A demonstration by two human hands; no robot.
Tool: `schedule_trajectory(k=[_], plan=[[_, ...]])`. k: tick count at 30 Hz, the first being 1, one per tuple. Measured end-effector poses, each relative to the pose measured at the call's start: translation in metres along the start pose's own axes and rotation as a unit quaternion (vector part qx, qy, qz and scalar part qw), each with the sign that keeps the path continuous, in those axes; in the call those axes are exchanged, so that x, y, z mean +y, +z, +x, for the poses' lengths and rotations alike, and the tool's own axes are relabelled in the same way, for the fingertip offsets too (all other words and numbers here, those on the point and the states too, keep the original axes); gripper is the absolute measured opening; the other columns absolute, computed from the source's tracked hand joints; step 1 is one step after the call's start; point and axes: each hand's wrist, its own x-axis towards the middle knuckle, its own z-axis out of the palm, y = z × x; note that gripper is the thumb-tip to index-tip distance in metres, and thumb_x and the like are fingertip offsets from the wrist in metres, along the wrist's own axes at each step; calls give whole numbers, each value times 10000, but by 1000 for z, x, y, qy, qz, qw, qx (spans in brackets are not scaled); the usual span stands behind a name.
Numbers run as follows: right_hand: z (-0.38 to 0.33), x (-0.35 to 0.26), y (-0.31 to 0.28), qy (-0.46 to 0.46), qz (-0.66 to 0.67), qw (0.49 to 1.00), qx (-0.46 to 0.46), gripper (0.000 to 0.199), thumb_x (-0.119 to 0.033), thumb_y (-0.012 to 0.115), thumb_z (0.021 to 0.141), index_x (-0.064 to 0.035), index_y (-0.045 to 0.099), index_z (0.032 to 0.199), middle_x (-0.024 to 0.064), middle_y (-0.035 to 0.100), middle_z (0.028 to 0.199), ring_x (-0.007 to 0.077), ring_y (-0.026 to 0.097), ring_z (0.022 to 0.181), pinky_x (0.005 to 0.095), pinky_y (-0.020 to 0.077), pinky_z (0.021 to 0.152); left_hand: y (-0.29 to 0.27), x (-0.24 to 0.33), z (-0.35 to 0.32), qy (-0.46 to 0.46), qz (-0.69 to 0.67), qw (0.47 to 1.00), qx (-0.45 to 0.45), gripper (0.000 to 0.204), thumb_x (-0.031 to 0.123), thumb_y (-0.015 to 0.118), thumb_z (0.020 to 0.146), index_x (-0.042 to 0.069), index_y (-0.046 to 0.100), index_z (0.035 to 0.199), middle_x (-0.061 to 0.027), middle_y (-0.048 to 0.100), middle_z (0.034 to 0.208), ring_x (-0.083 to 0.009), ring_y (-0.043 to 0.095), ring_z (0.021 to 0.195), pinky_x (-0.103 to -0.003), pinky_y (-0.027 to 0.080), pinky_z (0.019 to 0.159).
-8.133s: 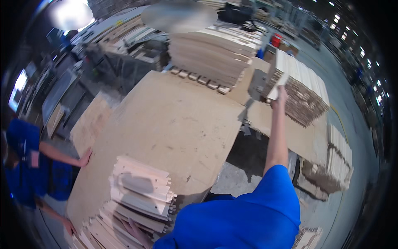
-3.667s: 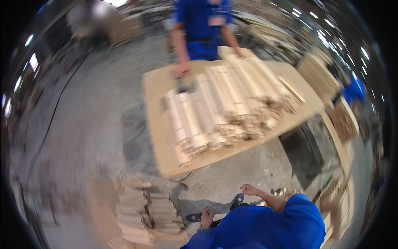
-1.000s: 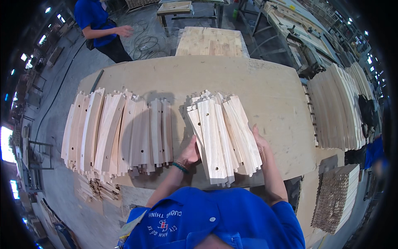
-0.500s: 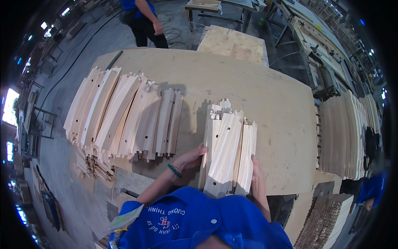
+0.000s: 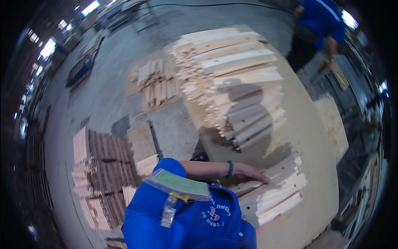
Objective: The person repeatedly picks up small wooden parts from a table and stacks them into neat piles. The person moves between different stacks, aligning and organizing the parts by hand throughout the clip.
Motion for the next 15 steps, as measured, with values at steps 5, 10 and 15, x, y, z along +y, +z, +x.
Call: schedule_trajectory(k=[5, 10, 15], plan=[[1, 15, 16, 17, -26, 998, -56, 790, -425, 658, 787, 23, 347, 1359, 174, 517, 1258, 254, 565, 1079, 386, 487, 902, 3, 12, -36, 66, -72, 989, -108, 1030, 372, 768, 727, 27, 115, 1445, -120, 321, 1408, -178, 336, 1269, -320, 323, 1048], [-16, 26, 59, 32, -52, 992, -114, 801, -428, 660, 784, 20, 338, 1364, 175, 506, 1269, 255, 555, 1092, 385, 477, 912, -2, 27, -83, 124, -29, 985, -119, 1025, 362, 772, 718, 23, 129, 1441, -121, 339, 1397, -170, 343, 1263, -317, 323, 1047], [-49, 42, 111, 42, -67, 985, -154, 811, -430, 662, 781, 18, 330, 1370, 175, 495, 1280, 255, 545, 1104, 385, 468, 922, -19, 40, -159, 164, -1, 979, -125, 1074, 374, 790, 681, 22, 126, 1447, -114, 351, 1394, -164, 346, 1263, -308, 289, 1062]])
